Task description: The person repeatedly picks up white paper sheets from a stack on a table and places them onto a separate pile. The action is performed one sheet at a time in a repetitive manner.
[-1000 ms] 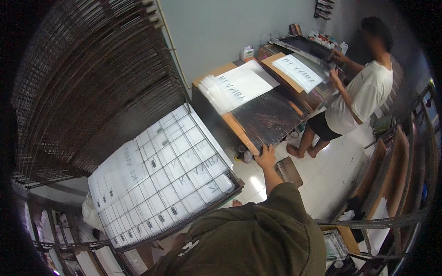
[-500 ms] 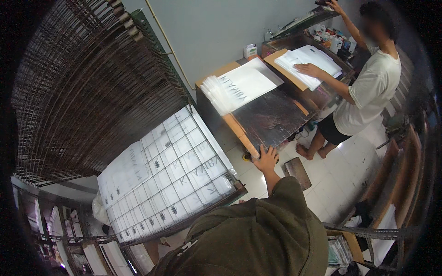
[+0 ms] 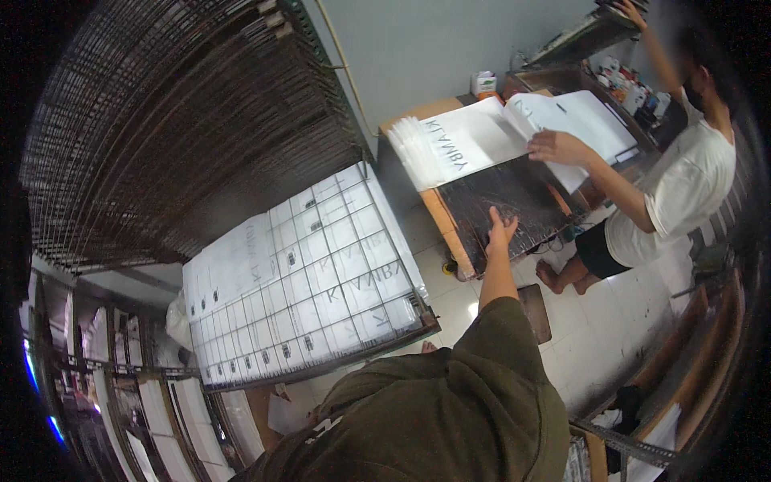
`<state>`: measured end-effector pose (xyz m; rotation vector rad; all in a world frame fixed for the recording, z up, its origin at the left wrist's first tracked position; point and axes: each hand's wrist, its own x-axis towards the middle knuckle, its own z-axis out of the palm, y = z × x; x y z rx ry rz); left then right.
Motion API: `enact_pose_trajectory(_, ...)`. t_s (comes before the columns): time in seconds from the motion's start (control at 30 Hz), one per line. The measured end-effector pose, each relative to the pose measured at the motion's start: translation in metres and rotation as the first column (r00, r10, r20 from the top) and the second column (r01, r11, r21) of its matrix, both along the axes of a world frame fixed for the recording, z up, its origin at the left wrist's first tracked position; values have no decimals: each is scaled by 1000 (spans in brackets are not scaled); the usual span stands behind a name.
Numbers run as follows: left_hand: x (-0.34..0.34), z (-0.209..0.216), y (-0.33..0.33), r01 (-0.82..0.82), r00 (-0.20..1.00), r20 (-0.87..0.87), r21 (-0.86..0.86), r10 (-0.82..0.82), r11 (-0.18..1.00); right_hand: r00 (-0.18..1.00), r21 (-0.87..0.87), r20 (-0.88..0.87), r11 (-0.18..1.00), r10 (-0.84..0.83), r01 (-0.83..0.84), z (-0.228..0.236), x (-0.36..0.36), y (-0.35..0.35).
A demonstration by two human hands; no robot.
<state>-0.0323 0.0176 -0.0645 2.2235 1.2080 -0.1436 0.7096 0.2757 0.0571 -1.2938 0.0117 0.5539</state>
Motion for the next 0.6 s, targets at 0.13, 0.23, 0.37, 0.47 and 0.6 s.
enact_pose_trajectory(0.13,-8,1,-4,320,944,-99,24,-316,947,977,172,-134,975,163,-139,34,-11,8)
enact_pose_trajectory(0.23,31,44,-3,-589,793,-185,-473,580,655,965,335,-131,926,228,-173,-8,-6,15)
enact_pose_trajectory(0.37,60,71,4,-806,556,-284,-416,781,422,946,583,-277,812,168,26,-21,-42,8)
enact_pose_trajectory(0.47,52,54,-5,-726,660,-179,-402,730,558,818,688,-533,673,217,270,14,-90,-23)
enact_pose_trajectory(0.6,23,-7,-27,-753,626,-228,-426,746,502,716,571,-694,660,70,488,5,-119,-36)
